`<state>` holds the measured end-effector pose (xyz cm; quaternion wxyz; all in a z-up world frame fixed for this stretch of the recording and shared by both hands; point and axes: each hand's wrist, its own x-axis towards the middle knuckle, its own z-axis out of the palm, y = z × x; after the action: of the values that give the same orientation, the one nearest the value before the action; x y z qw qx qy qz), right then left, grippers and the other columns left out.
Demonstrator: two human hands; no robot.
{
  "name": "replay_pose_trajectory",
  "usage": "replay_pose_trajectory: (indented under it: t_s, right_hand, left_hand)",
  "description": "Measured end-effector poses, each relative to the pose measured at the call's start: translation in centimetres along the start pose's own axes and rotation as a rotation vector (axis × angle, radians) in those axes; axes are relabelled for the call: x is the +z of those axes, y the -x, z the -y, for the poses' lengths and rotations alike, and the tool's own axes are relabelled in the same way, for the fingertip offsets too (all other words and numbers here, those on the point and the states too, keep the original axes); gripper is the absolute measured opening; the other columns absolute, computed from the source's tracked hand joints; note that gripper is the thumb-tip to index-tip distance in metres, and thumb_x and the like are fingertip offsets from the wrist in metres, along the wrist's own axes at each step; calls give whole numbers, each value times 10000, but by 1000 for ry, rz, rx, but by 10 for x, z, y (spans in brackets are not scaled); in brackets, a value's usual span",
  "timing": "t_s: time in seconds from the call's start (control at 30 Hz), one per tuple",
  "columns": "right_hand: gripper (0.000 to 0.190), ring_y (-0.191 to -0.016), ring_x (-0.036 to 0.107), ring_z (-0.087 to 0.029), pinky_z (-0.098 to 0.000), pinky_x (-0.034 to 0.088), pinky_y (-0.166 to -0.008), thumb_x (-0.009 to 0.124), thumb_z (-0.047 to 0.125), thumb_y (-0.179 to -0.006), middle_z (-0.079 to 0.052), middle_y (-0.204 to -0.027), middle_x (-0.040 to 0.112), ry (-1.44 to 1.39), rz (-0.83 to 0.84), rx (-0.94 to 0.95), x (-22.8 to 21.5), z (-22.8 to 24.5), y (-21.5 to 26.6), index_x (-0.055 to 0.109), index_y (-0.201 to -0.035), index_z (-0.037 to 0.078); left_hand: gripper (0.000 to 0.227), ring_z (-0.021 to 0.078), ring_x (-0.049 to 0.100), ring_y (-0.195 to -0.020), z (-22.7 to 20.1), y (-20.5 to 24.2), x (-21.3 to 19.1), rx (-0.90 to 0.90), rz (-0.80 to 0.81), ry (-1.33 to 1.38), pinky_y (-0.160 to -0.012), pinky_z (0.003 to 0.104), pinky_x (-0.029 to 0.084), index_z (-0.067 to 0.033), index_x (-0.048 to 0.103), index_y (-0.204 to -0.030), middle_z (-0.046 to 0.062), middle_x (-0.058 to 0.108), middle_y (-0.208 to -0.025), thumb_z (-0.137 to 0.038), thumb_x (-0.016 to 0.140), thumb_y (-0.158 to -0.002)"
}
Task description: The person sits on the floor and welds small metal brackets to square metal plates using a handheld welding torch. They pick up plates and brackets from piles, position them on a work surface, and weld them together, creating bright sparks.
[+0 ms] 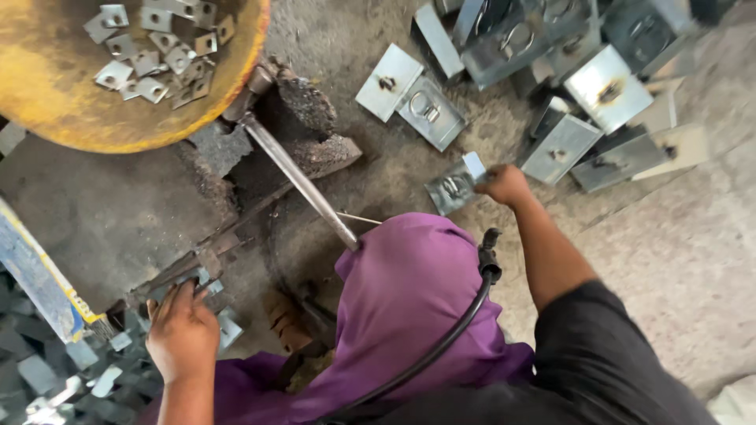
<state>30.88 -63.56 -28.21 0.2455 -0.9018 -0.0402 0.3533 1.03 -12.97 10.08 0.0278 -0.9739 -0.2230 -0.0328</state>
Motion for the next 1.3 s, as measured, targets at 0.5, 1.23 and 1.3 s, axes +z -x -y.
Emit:
replay_pose_trajectory:
  t_s: [0.5,1.23,1.3]
  right_hand:
    - [270,-963,688,-130,-276,561,-830,755,141,-976,-56,-1124,716,-669,-232,-439,-288,132,148,655,-1191,11]
    - [408,-991,681,-351,-393,540,-889,590,90,-998,-274,-1127,759,-89,-157,-568,-72,478,169,717,-1384,120]
    - [395,-1220,597,-341,-375,506,-983,661,97,-973,-296,-1283,663,-68,-303,-837,-69,463,163,707,-1363,48]
  left_hand:
    - [297,379,671,-1096,-69,-42,23,-239,-323,539,-993,481,509,-53,758,-1047,168,740,-1097,-329,700,-952]
    - [515,324,694,-1010,-13,-59,64,-697,-294,1538,-789,457,516,-78,508,-1492,185,694,-1222,-274,618,-1029]
    - [478,426,681,-1127,-19,-64,67,-563,-469,1015,-953,480,548,-48,530,-1487,224,710,-1248,-307,619,-1096]
